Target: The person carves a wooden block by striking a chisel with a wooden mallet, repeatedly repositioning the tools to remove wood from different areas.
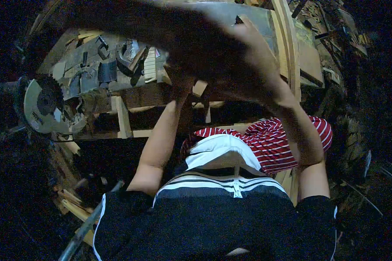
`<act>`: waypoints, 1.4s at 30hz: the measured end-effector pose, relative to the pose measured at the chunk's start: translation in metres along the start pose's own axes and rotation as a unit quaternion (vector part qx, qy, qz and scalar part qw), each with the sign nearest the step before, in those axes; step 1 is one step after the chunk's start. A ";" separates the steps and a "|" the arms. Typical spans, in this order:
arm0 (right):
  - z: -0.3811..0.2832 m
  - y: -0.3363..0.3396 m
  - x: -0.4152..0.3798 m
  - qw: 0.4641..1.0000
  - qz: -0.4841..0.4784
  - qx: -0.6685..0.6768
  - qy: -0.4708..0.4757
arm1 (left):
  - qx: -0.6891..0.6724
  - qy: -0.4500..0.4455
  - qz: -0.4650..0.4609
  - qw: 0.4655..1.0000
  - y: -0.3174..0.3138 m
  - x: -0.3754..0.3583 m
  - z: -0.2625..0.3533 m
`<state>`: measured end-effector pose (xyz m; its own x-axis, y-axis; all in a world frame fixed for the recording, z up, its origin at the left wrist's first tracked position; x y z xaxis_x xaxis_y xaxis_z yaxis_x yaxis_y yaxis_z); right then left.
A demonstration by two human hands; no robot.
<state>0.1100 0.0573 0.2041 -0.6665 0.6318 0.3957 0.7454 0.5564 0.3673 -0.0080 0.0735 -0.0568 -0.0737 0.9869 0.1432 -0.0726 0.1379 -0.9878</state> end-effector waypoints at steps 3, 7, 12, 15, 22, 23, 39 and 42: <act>-0.002 -0.018 -0.005 0.932 -0.083 -0.352 -0.014 | 0.048 -0.003 -0.002 0.999 -0.016 -0.027 0.009; -0.018 0.000 -0.002 0.984 -0.013 -0.175 -0.012 | 0.105 -0.022 0.019 0.994 -0.002 -0.006 0.014; -0.007 -0.024 -0.006 0.953 -0.040 -0.299 -0.006 | 0.183 -0.044 0.023 0.982 -0.022 -0.035 0.007; -0.013 -0.016 -0.005 0.952 -0.070 -0.295 -0.032 | 0.227 -0.058 0.032 0.972 -0.015 -0.010 0.022; 0.004 -0.027 -0.011 0.956 -0.088 -0.278 0.011 | 0.337 -0.089 0.054 0.936 -0.020 -0.018 0.033; 0.014 -0.022 -0.009 0.985 -0.055 -0.158 -0.040 | 0.351 -0.094 0.055 0.930 -0.021 -0.013 0.033; 0.199 -0.048 -0.126 0.876 -0.067 -0.214 -0.428 | 0.346 -0.225 0.344 0.843 -0.023 -0.040 0.130; 0.198 -0.046 -0.125 0.874 -0.071 -0.214 -0.431 | 0.340 -0.217 0.352 0.845 -0.022 -0.040 0.148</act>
<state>0.1611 0.0598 -0.0291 -0.3588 0.8469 -0.3926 0.4597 0.5263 0.7153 -0.1502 0.0184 -0.0315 -0.6833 0.6607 -0.3108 -0.4019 -0.6957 -0.5954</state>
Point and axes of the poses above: each hand's wrist, its own x-axis towards the middle knuckle, its own y-axis out of the back of the hand, z = x × y, the point moved 8 cm from there along x, towards the middle knuckle, and after that the axes turned 1 degree about -z, right-handed, at the moved point
